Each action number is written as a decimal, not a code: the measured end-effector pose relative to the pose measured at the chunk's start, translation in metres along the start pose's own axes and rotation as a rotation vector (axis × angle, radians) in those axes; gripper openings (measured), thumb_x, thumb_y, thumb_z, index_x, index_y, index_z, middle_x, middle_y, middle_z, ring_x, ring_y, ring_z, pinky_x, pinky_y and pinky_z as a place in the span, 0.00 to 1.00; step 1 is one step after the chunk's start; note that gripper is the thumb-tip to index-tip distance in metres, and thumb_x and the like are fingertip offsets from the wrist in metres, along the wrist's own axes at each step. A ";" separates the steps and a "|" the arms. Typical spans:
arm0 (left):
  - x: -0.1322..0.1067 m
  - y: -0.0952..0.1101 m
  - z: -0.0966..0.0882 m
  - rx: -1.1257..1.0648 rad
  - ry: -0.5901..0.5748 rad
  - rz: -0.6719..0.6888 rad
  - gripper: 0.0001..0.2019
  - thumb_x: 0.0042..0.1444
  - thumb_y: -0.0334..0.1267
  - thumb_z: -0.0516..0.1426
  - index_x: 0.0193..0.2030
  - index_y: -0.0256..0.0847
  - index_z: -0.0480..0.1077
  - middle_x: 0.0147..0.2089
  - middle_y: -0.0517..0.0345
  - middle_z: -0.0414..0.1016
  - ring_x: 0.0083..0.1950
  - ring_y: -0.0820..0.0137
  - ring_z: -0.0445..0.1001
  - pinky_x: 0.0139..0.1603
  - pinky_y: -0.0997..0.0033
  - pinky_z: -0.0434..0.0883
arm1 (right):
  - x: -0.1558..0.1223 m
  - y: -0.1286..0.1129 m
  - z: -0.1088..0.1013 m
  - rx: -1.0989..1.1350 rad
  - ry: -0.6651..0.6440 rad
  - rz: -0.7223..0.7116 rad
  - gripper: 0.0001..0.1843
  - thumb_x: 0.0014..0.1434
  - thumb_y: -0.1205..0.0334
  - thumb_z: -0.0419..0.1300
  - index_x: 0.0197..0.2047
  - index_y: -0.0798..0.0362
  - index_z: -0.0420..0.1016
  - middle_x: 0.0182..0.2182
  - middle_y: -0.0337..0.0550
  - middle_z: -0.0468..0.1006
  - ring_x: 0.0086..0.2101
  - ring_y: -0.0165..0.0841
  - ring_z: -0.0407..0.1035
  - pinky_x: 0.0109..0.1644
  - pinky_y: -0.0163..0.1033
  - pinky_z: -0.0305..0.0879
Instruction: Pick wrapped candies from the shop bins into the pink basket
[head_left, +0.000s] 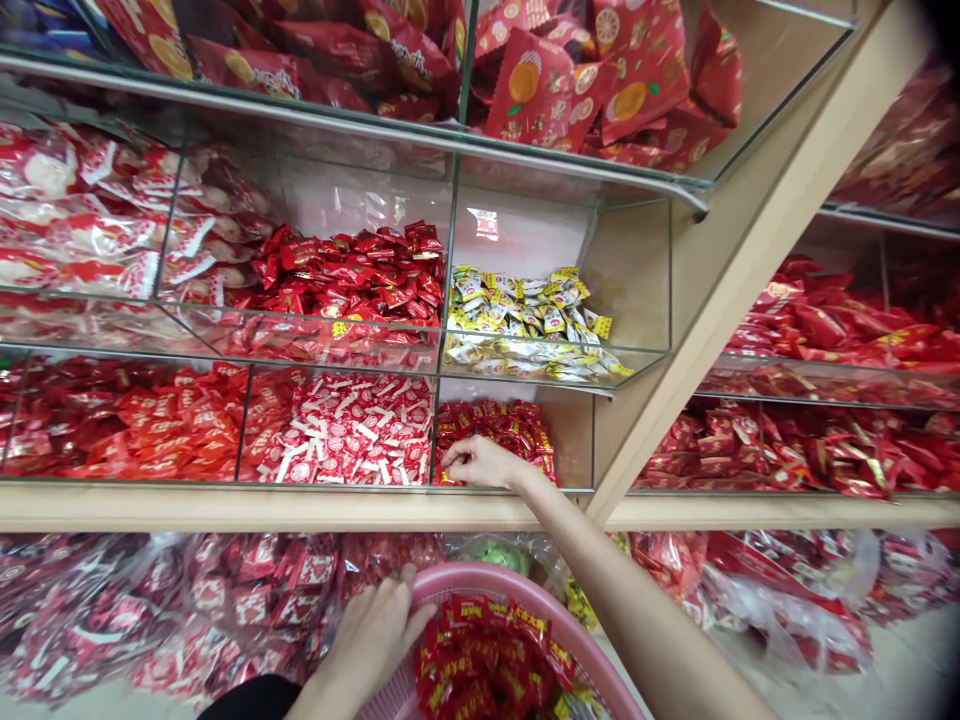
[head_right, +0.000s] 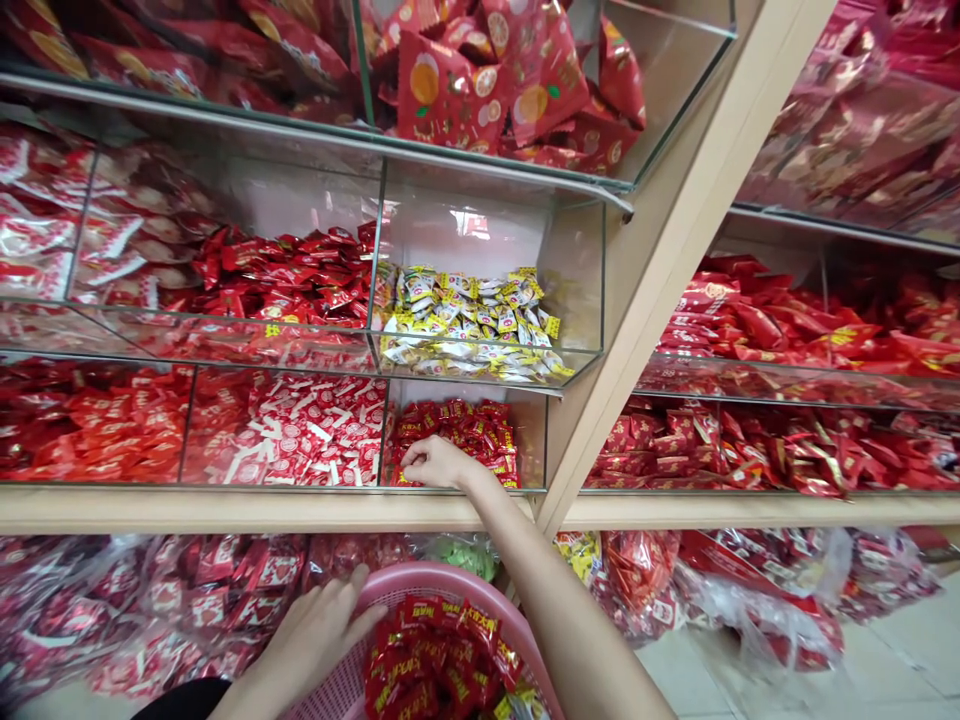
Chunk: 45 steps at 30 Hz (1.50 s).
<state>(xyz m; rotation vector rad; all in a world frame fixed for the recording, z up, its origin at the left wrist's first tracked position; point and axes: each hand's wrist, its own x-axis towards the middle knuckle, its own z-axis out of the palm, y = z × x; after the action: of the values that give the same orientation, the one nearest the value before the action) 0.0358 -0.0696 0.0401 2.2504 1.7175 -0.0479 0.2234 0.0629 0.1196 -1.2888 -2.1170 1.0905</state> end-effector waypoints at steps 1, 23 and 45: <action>0.000 0.000 0.000 0.002 0.000 0.002 0.25 0.60 0.49 0.43 0.59 0.36 0.60 0.45 0.44 0.74 0.48 0.58 0.72 0.47 0.62 0.66 | 0.001 0.001 0.000 0.000 -0.010 0.001 0.08 0.44 0.66 0.60 0.31 0.57 0.76 0.22 0.35 0.72 0.25 0.26 0.63 0.31 0.31 0.59; -0.002 0.000 -0.002 -0.003 -0.011 0.003 0.25 0.60 0.48 0.42 0.59 0.36 0.59 0.46 0.43 0.74 0.48 0.57 0.72 0.47 0.61 0.66 | 0.000 0.005 -0.001 -0.038 0.027 0.008 0.15 0.40 0.54 0.65 0.23 0.56 0.69 0.20 0.32 0.68 0.23 0.25 0.58 0.27 0.31 0.54; -0.003 0.000 -0.004 -0.010 -0.022 0.009 0.26 0.60 0.46 0.43 0.60 0.34 0.58 0.47 0.44 0.73 0.49 0.57 0.71 0.49 0.59 0.66 | 0.002 0.013 -0.002 0.112 -0.046 0.023 0.16 0.37 0.57 0.68 0.29 0.56 0.72 0.24 0.33 0.71 0.27 0.26 0.63 0.33 0.33 0.59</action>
<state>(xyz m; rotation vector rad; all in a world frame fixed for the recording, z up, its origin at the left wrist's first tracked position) 0.0342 -0.0716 0.0441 2.2415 1.6931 -0.0619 0.2309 0.0683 0.1105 -1.2493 -2.0474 1.2413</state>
